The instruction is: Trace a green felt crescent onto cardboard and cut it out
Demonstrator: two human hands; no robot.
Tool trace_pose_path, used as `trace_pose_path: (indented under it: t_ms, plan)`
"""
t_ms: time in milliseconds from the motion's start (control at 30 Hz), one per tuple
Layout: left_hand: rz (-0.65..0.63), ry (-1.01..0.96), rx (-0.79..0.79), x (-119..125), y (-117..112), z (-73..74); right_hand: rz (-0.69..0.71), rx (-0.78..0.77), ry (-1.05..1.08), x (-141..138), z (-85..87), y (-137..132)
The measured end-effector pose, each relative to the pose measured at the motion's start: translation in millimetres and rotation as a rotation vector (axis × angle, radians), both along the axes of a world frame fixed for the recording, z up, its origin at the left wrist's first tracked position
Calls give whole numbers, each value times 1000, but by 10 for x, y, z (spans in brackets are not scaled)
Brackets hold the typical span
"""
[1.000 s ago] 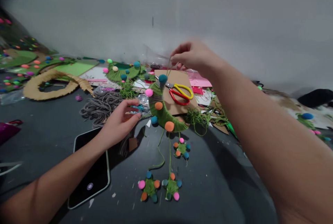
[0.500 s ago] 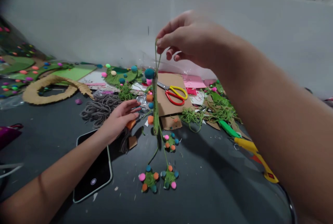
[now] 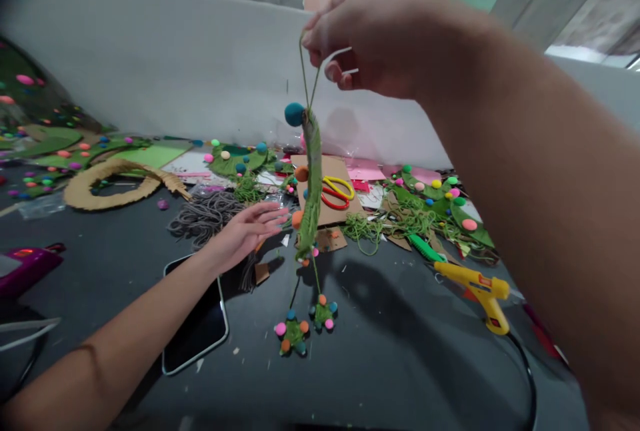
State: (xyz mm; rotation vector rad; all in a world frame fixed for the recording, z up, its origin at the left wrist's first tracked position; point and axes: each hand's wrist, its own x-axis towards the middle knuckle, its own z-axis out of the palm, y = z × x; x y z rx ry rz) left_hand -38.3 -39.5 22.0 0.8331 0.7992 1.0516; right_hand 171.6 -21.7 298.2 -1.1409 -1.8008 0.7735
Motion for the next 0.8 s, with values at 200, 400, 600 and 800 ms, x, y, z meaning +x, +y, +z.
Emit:
trace_pose_path:
  t_ms: [200,400,600,800]
  plan:
    - [-115,-243,5,-79,-6,96,-7,-8,-55,-214,262,-117]
    - [-132,-376,90,-205,-40,272,158,-45,-92,-221,317,-78]
    - [-106,-303,135,-217,-34,289,-47,-60,-100,-334,230,-223]
    - [-71,-200,241,-173,-46,273,0,-78,-45,-303,147,-191]
